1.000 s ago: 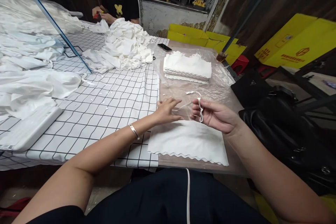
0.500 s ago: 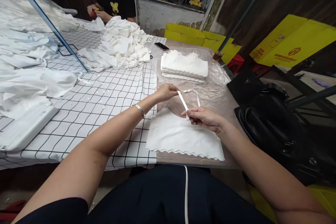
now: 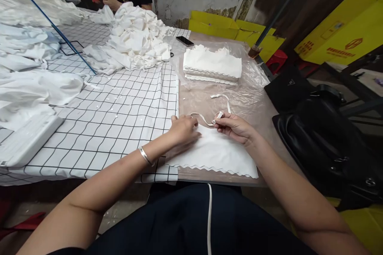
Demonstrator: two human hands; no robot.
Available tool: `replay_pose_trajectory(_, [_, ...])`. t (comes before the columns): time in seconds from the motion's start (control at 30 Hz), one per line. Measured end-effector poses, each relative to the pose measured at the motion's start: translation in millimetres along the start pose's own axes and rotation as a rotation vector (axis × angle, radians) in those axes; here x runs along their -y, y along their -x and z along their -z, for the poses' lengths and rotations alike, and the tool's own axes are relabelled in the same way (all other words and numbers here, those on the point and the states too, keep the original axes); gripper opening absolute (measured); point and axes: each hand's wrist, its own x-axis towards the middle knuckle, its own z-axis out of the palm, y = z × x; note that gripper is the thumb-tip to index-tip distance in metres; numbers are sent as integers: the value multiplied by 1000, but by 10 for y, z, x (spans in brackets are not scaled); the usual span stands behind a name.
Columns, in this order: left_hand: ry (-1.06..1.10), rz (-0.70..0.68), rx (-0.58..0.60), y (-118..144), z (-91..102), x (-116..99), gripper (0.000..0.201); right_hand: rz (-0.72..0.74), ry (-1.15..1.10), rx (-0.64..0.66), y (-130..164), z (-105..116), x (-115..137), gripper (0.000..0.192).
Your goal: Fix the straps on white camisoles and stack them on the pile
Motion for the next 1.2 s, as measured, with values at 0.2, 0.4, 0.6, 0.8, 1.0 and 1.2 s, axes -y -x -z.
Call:
replay_pose_trajectory(0.2, [28, 39, 46, 66, -218, -3, 16, 69, 65, 5, -59, -94, -147, 37])
replay_pose_trajectory(0.4, [183, 63, 10, 72, -196, 56, 17, 335, 366, 20, -146, -215, -330, 30])
replay_pose_trajectory(0.6, [234, 47, -4, 104, -219, 66, 16, 389, 493, 92, -195, -193, -435, 21])
replay_pose_trajectory(0.8, [242, 62, 14, 106, -203, 41, 14, 388, 550, 74, -202, -208, -456, 20])
replay_pose_trajectory(1.0, [266, 56, 13, 126, -184, 50, 15, 417, 579, 5, -180, -210, -414, 18])
replay_pose_trajectory(1.2, [248, 62, 26, 138, -154, 23, 13, 423, 604, 77, -161, -240, -414, 17])
